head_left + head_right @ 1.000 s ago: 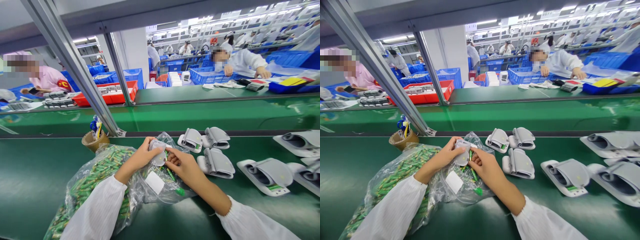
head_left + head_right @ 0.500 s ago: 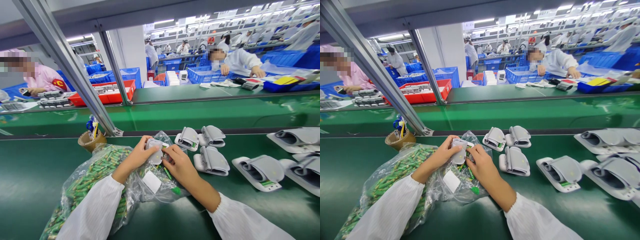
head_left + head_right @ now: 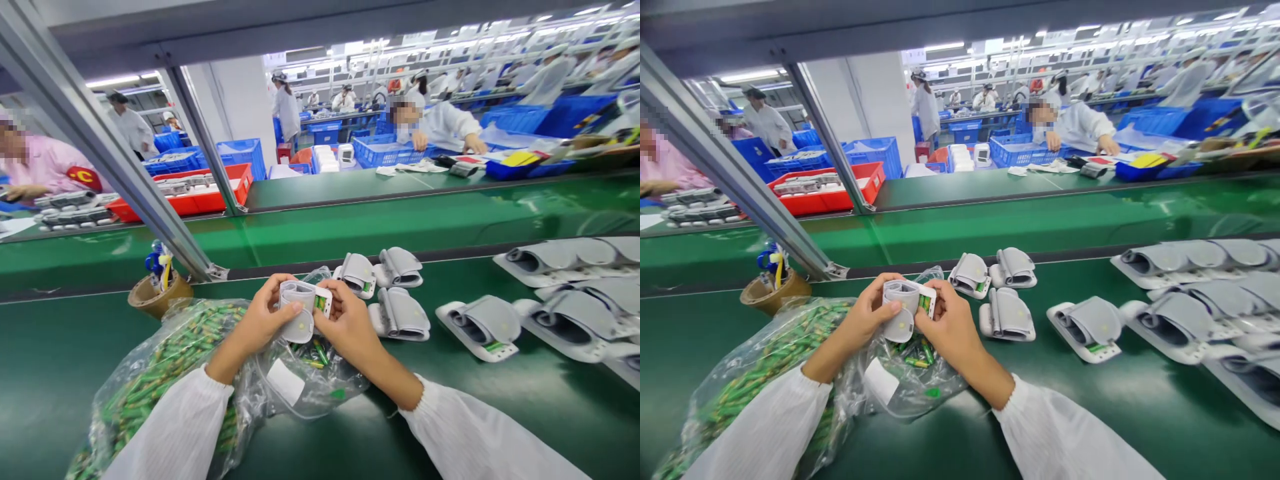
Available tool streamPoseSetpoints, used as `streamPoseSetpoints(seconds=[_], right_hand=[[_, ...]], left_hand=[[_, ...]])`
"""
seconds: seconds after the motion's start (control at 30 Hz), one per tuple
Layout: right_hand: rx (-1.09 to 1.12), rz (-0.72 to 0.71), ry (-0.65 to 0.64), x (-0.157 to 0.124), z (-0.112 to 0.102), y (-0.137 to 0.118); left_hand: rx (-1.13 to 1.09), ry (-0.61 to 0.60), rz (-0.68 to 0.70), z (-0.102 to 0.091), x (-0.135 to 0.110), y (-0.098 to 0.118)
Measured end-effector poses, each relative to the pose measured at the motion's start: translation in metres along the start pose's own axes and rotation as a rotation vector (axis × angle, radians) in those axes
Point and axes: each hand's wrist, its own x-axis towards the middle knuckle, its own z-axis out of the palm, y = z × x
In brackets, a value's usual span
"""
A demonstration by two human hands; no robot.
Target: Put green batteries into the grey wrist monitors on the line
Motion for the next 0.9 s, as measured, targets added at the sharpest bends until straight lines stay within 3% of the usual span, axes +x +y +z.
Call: streamPoseSetpoints(seconds=[0.13,0.27,0.43,0.57,0.67,0.8,0.9], right_hand=[[0.078,0.025,0.012,0.007,-0.003,-0.001],[0.012,0.036,0.156,0.013,-0.018,-0.010],[-0.183,-0.029,0.308,0.016,-0.040,-0.014],[-0.089,0.065,0.269,0.016,-0.041,-0.009],[-0.021,0.104,0.250,0.015,-0.031,-0.005],[-0.112,0.017,0.229,0.011,-0.024,0.000],[-0.343,-0.161,0.277,0.005,-0.023,0.000]], left_hand=[[-0.073,-0.040,-0.011,0.000,0.001,-0.006],[-0.054,-0.094,-0.023,-0.003,0.003,-0.012],[0.355,-0.131,0.005,-0.006,0.000,-0.003],[0.676,-0.336,0.111,-0.003,-0.005,0.002],[0.823,-0.395,0.120,0.000,-0.007,-0.001],[0.817,-0.375,0.159,-0.003,-0.008,-0.007],[0.778,-0.348,0.131,-0.009,-0.009,-0.008]])
